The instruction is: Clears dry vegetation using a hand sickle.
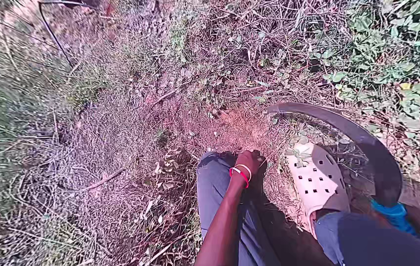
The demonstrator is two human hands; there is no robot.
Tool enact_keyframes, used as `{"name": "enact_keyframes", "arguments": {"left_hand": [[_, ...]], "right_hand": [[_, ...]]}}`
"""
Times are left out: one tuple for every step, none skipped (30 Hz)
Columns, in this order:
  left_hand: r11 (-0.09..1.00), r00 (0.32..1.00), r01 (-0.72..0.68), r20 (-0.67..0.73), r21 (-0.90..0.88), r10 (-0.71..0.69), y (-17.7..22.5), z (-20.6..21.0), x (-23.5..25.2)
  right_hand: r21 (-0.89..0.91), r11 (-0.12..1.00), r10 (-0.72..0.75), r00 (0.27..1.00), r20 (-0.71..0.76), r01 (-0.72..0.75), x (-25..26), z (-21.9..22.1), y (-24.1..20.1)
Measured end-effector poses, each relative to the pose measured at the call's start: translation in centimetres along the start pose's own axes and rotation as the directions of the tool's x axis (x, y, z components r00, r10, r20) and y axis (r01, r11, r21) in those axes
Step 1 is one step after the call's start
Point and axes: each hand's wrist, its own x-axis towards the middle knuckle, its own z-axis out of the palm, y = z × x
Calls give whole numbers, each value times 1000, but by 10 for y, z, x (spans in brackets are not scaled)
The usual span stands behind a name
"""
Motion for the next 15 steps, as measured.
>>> {"name": "enact_keyframes", "arguments": {"left_hand": [[1000, 1000, -25, 2, -13, 25, -1, -1, 1], [998, 999, -53, 4, -30, 54, -3, 0, 2], [995, 997, -82, -1, -62, 82, -6, 1, 5], [989, 995, -100, -16, -110, 99, -9, 2, 7], [980, 995, -102, -31, -168, 98, -12, 2, 10], [970, 995, -100, -44, -220, 92, -15, 2, 12], [958, 995, -98, -49, -268, 88, -16, 4, 15], [950, 995, -98, -56, -297, 85, -17, 4, 16], [947, 995, -95, -59, -308, 81, -17, 3, 16], [948, 996, -86, -60, -305, 71, -18, 3, 15], [953, 996, -73, -63, -293, 57, -19, 4, 13], [959, 996, -63, -72, -276, 45, -19, 4, 13], [967, 995, -66, -87, -247, 46, -14, 6, 13], [975, 993, -73, -104, -212, 52, -10, 5, 10], [982, 989, -99, -129, -163, 78, -7, 4, 6]], "right_hand": [[8, 986, -161, 951, -263, 169, -4, 24, 28], [7, 960, -248, 856, -454, 281, -2, 42, 45], [40, 941, -264, 802, -537, 336, 1, 44, 46], [81, 934, -245, 787, -566, 349, 4, 41, 42], [130, 925, -218, 780, -586, 357, 10, 40, 37], [169, 917, -191, 771, -608, 361, 15, 42, 36], [199, 909, -168, 761, -627, 365, 19, 43, 36], [232, 902, -145, 762, -631, 364, 22, 43, 34], [267, 898, -119, 780, -614, 348, 22, 41, 28], [292, 900, -90, 792, -604, 325, 22, 39, 22], [326, 898, -54, 811, -583, 295, 21, 39, 15], [358, 894, -24, 827, -561, 269, 21, 37, 8], [360, 897, -8, 824, -567, 257, 22, 37, 8], [364, 895, 1, 816, -578, 256, 23, 40, 6], [367, 893, 4, 810, -586, 261, 24, 43, 4]]}}
